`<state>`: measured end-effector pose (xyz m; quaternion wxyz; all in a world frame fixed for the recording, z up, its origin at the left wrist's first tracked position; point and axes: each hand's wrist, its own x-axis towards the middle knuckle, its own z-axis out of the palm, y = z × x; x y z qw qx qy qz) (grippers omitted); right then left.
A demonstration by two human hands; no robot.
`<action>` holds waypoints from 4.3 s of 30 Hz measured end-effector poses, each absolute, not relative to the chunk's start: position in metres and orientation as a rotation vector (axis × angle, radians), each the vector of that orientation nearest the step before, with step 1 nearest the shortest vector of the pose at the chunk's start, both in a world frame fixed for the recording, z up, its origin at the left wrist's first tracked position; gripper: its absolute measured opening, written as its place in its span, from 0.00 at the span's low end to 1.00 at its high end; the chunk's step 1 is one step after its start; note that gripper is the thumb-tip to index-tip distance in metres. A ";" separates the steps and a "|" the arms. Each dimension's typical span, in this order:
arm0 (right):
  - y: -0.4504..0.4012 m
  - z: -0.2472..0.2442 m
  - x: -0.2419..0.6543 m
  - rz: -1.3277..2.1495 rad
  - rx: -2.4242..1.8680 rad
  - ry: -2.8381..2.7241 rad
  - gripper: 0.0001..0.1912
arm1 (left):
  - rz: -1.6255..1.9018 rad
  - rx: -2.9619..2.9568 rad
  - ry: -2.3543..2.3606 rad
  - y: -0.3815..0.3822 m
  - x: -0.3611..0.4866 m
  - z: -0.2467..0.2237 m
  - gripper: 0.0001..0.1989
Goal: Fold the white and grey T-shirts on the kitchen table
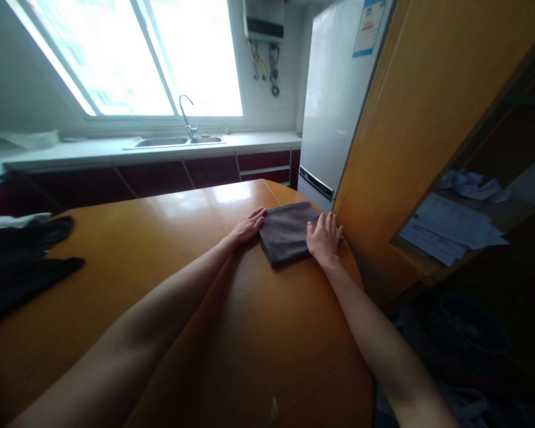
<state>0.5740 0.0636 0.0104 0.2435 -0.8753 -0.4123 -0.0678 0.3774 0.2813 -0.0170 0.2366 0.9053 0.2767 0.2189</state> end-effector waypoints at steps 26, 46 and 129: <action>0.047 0.012 0.209 0.365 -1.790 -1.875 0.30 | 0.458 2.434 1.699 0.073 0.006 0.008 0.27; 0.031 -0.018 0.197 0.216 -1.927 -2.098 0.29 | 0.265 2.507 1.569 0.045 0.013 0.003 0.27; 0.032 0.003 0.203 0.240 -1.480 -2.265 0.24 | 0.691 2.363 1.811 0.106 -0.087 0.026 0.15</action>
